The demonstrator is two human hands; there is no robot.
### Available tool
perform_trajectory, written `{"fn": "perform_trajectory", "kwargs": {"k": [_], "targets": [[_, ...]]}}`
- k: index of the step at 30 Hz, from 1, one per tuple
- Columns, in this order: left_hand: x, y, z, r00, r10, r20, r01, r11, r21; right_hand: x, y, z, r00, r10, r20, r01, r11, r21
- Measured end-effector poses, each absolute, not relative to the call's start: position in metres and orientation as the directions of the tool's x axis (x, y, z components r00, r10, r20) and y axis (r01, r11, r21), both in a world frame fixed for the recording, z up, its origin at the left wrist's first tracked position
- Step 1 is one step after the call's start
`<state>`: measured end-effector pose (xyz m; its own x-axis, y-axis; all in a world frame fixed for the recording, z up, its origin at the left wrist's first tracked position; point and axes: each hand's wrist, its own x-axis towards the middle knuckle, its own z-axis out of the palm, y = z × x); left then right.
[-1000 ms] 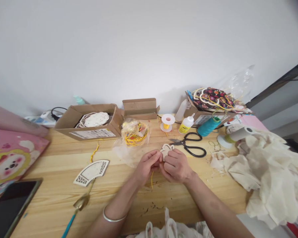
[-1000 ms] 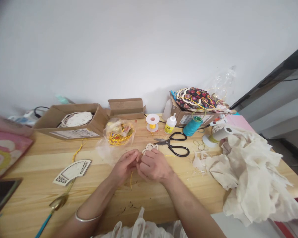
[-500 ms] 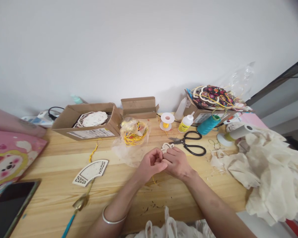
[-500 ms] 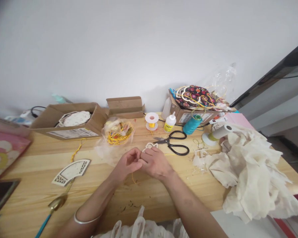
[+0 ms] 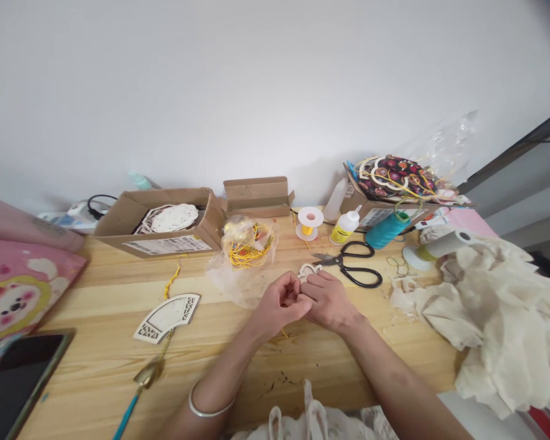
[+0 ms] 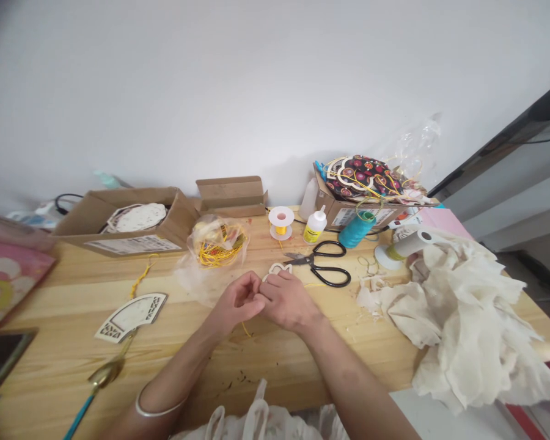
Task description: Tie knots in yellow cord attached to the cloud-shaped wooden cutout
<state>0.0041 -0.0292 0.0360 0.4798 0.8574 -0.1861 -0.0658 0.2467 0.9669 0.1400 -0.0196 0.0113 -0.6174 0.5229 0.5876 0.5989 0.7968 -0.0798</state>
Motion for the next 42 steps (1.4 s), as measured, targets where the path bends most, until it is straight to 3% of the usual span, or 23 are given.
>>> {"fn": "perform_trajectory", "kwargs": {"k": [26, 31, 34, 38, 42], "targets": [[0.001, -0.026, 0.035, 0.485, 0.86, -0.157, -0.072, 0.219, 0.973, 0.138, -0.019, 0.012, -0.62, 0.507, 0.599, 0.586, 0.807, -0.076], [0.003, -0.026, 0.037, 0.425, 0.891, -0.159, -0.085, 0.214, 0.973, 0.137, -0.02, 0.014, -0.624, 0.535, 0.569, 0.618, 0.784, -0.06], [0.003, -0.025, 0.034, 0.336, 0.926, -0.175, -0.125, 0.228, 0.966, 0.137, -0.021, 0.021, -0.576, 0.635, 0.515, 0.705, 0.705, -0.08], [0.003, -0.024, 0.028, 0.284, 0.938, -0.2, -0.207, 0.263, 0.942, 0.136, -0.021, 0.03, -0.362, 0.801, 0.476, 0.856, 0.488, -0.17], [0.006, -0.024, 0.024, 0.284, 0.937, -0.203, -0.171, 0.258, 0.951, 0.139, -0.019, 0.031, -0.204, 0.851, 0.484, 0.918, 0.338, -0.207]]}}
